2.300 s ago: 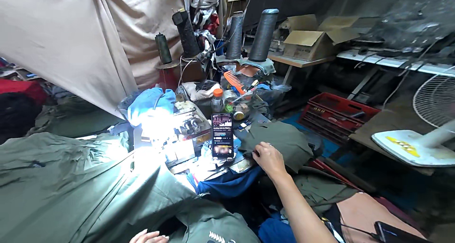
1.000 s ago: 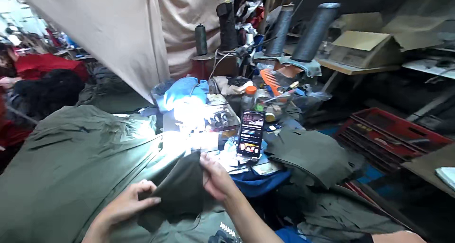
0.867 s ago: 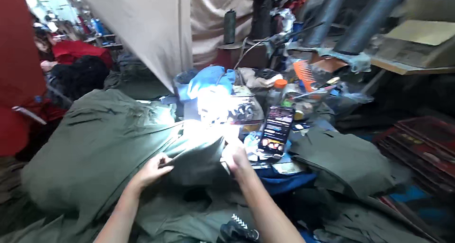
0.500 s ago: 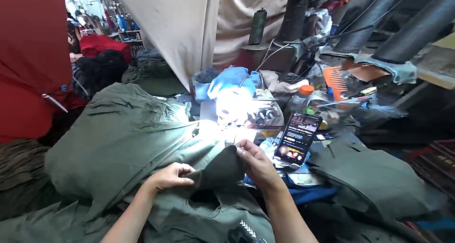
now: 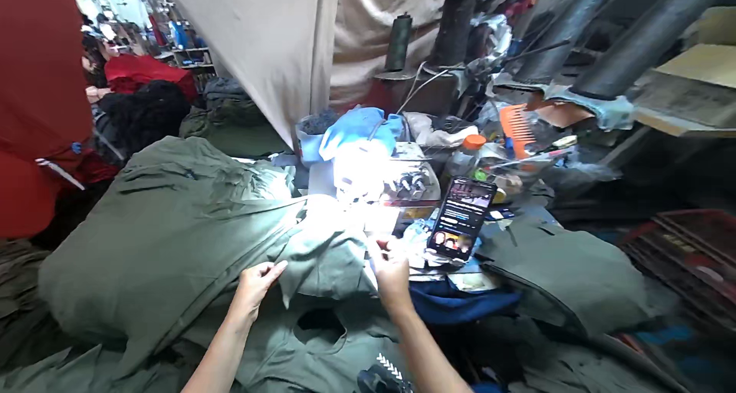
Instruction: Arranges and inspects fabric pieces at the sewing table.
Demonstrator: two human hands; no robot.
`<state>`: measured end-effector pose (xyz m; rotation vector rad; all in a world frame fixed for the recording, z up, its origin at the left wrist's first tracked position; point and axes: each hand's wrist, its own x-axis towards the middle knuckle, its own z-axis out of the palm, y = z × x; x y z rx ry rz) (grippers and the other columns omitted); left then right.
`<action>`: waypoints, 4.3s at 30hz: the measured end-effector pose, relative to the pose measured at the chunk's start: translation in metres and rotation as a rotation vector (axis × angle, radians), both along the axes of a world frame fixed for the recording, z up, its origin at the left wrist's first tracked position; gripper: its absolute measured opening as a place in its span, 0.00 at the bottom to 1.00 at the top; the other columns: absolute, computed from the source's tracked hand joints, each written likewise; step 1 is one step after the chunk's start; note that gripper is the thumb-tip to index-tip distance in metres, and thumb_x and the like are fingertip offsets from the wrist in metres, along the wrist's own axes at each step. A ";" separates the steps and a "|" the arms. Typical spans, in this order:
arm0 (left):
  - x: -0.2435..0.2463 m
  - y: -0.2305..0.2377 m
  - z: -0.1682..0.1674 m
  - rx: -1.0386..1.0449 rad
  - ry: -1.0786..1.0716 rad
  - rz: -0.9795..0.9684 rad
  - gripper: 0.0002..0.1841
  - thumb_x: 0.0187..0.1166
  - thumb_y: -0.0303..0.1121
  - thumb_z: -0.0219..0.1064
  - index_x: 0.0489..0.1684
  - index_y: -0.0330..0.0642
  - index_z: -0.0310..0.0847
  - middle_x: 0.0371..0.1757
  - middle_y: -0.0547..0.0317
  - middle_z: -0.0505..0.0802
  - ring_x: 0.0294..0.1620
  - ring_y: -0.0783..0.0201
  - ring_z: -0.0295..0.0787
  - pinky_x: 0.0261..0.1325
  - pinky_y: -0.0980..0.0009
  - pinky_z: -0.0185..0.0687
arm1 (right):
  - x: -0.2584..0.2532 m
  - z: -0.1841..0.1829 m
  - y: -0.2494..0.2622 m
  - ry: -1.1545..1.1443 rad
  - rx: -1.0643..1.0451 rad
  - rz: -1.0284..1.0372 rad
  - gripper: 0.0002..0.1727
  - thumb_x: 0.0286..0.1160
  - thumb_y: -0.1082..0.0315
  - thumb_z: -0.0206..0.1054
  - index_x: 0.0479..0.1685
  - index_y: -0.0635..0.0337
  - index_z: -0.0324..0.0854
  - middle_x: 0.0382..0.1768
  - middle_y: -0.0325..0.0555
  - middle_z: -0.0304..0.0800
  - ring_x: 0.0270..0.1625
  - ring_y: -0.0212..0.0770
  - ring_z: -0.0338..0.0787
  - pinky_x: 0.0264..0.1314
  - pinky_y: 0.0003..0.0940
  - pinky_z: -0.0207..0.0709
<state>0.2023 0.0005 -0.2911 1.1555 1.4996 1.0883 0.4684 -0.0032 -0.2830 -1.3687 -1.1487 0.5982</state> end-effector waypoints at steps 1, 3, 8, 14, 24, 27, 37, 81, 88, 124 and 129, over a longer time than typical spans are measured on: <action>0.003 -0.001 -0.004 0.037 -0.059 0.069 0.10 0.81 0.32 0.72 0.35 0.33 0.91 0.31 0.58 0.93 0.31 0.70 0.87 0.40 0.72 0.86 | -0.006 -0.005 -0.005 0.018 0.007 0.042 0.09 0.78 0.68 0.69 0.48 0.65 0.87 0.42 0.47 0.91 0.40 0.36 0.90 0.45 0.36 0.86; 0.006 -0.002 -0.009 0.127 -0.140 0.135 0.05 0.76 0.25 0.74 0.41 0.31 0.92 0.36 0.56 0.95 0.34 0.70 0.90 0.42 0.72 0.88 | -0.019 -0.012 -0.014 -0.008 0.040 0.144 0.09 0.77 0.67 0.70 0.45 0.64 0.89 0.41 0.45 0.92 0.43 0.36 0.91 0.50 0.35 0.85; 0.016 -0.015 -0.004 0.477 0.156 -0.009 0.08 0.58 0.30 0.86 0.23 0.41 0.91 0.28 0.67 0.91 0.33 0.78 0.87 0.43 0.80 0.86 | -0.049 -0.006 -0.026 0.022 0.093 0.370 0.09 0.77 0.68 0.68 0.44 0.64 0.91 0.40 0.44 0.93 0.42 0.30 0.91 0.50 0.26 0.87; 0.035 -0.028 -0.002 0.660 0.303 -0.049 0.10 0.55 0.36 0.83 0.21 0.42 0.88 0.30 0.69 0.89 0.37 0.82 0.85 0.47 0.83 0.81 | -0.066 0.004 -0.035 0.083 0.053 0.488 0.12 0.72 0.63 0.76 0.41 0.64 0.92 0.38 0.43 0.94 0.40 0.27 0.91 0.49 0.23 0.86; 0.037 -0.023 -0.003 0.736 0.395 -0.013 0.15 0.54 0.45 0.86 0.22 0.44 0.92 0.31 0.68 0.93 0.40 0.78 0.87 0.50 0.79 0.81 | -0.044 -0.005 -0.037 0.125 0.127 0.372 0.08 0.73 0.67 0.74 0.35 0.63 0.92 0.34 0.40 0.93 0.38 0.25 0.90 0.46 0.22 0.84; 0.016 -0.014 0.004 0.761 0.423 0.032 0.07 0.65 0.31 0.78 0.35 0.38 0.96 0.38 0.59 0.98 0.42 0.77 0.94 0.53 0.79 0.88 | 0.001 -0.011 -0.046 -0.145 -0.007 0.260 0.11 0.75 0.62 0.72 0.33 0.62 0.90 0.32 0.41 0.91 0.35 0.29 0.88 0.42 0.27 0.84; 0.073 -0.016 0.029 1.078 0.416 -0.309 0.12 0.83 0.28 0.62 0.52 0.47 0.93 0.48 0.57 0.95 0.52 0.72 0.91 0.61 0.75 0.86 | 0.030 0.058 -0.046 -0.517 0.125 0.447 0.37 0.61 0.52 0.83 0.76 0.50 0.81 0.82 0.45 0.75 0.87 0.50 0.69 0.84 0.56 0.68; 0.091 0.113 0.050 0.750 0.561 -0.404 0.07 0.76 0.31 0.72 0.39 0.37 0.93 0.40 0.52 0.96 0.45 0.60 0.94 0.57 0.58 0.89 | 0.000 -0.029 0.002 0.254 -0.252 0.410 0.05 0.73 0.71 0.73 0.37 0.63 0.92 0.34 0.36 0.95 0.40 0.23 0.90 0.52 0.23 0.84; 0.099 0.122 0.067 0.529 0.602 -0.410 0.10 0.79 0.33 0.71 0.47 0.38 0.93 0.48 0.49 0.96 0.54 0.55 0.93 0.66 0.52 0.84 | -0.002 -0.021 0.016 0.250 -0.257 0.358 0.05 0.73 0.70 0.74 0.38 0.62 0.92 0.34 0.37 0.94 0.41 0.24 0.90 0.53 0.26 0.83; -0.068 -0.105 -0.135 -0.249 -0.327 0.616 0.41 0.79 0.29 0.74 0.90 0.35 0.51 0.81 0.31 0.70 0.43 0.54 0.93 0.42 0.63 0.92 | 0.051 -0.019 -0.011 -0.027 -0.035 0.274 0.06 0.61 0.69 0.79 0.28 0.58 0.86 0.27 0.34 0.89 0.32 0.24 0.87 0.38 0.21 0.82; -0.021 -0.071 -0.121 -0.491 -0.614 0.452 0.28 0.89 0.38 0.62 0.81 0.33 0.60 0.54 0.40 0.86 0.27 0.60 0.88 0.30 0.67 0.87 | 0.046 -0.018 -0.002 0.133 -0.171 0.206 0.13 0.59 0.76 0.80 0.42 0.67 0.83 0.35 0.44 0.88 0.40 0.31 0.88 0.47 0.29 0.84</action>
